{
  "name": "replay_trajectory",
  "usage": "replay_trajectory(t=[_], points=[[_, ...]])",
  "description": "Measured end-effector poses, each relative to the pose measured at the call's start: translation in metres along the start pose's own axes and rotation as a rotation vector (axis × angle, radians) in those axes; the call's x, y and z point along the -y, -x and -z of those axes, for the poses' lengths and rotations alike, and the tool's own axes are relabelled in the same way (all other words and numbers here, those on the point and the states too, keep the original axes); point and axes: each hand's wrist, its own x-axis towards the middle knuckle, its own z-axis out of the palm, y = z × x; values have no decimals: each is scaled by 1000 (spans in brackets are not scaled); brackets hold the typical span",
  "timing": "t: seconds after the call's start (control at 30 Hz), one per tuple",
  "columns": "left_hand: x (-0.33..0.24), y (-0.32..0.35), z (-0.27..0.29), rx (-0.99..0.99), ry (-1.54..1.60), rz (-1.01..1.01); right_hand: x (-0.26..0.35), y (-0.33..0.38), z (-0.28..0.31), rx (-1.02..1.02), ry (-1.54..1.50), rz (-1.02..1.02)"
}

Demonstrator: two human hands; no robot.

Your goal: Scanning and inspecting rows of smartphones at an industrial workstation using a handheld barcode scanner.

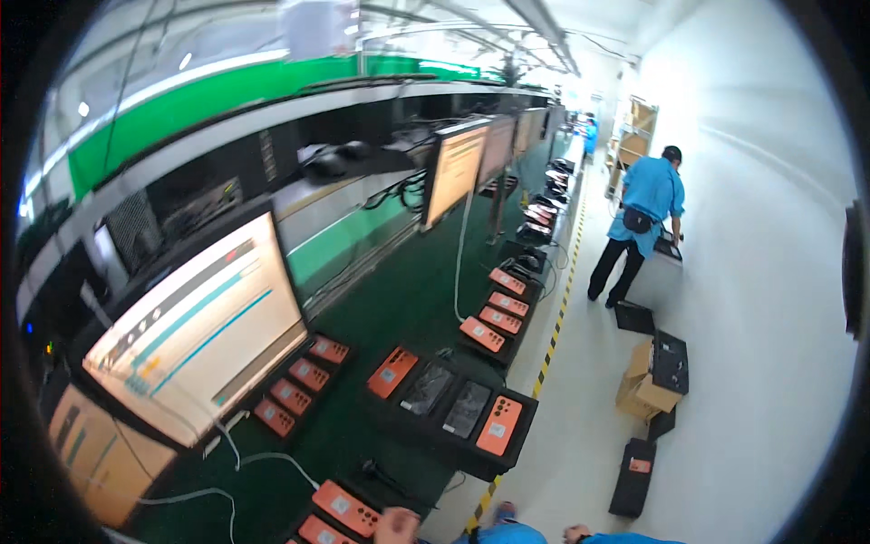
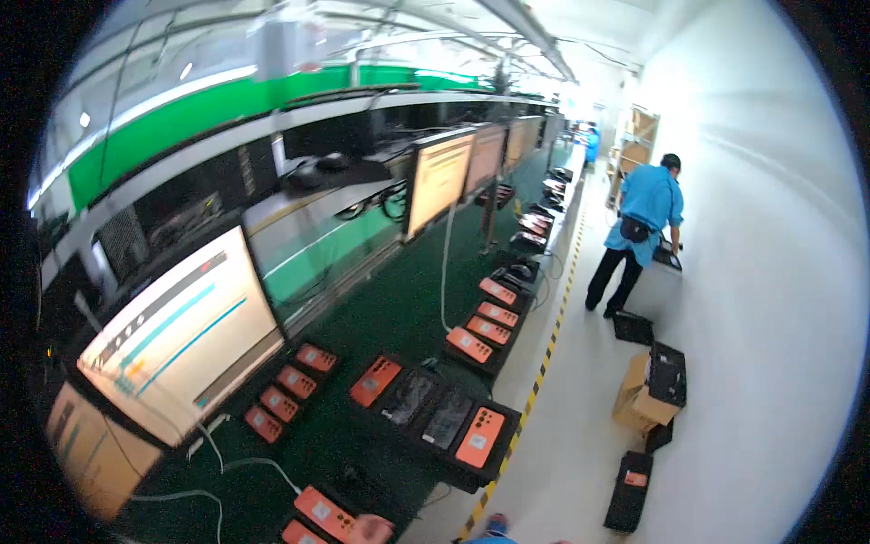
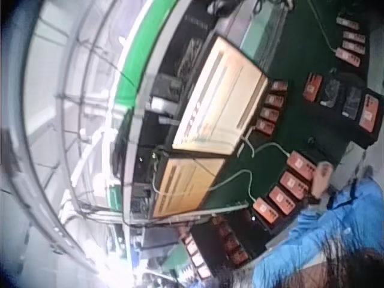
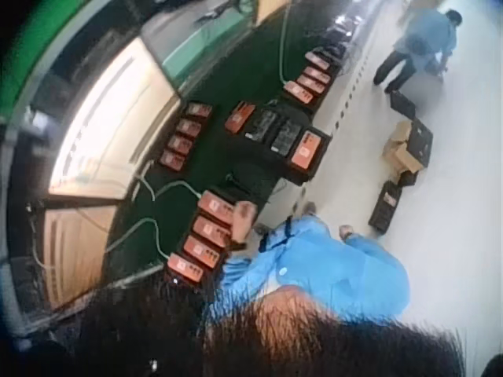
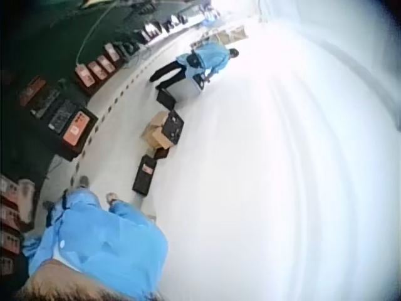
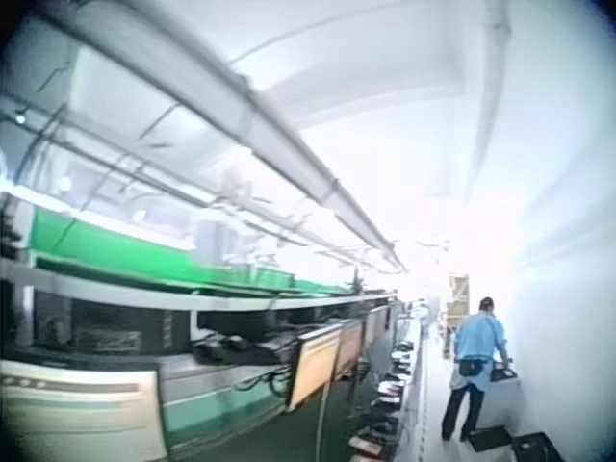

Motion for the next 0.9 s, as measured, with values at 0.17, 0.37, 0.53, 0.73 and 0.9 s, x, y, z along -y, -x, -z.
replay_trajectory(t=[0.17, 0.37, 0.53, 0.73, 0.9], points=[[-38, 3, -130, 408, 253, 275, -85, 2, 23, 13, -192, -50], [-38, -48, -257, 659, -33, 203, -91, -65, 67, 87, -301, -60], [-65, -92, -362, 664, -130, 157, -59, -134, 155, 40, -286, 81], [-46, -130, -452, 805, -66, 191, 9, -190, 206, 10, -395, 184], [10, -176, -498, 789, 68, 313, 70, -245, 194, 181, -342, 11]])
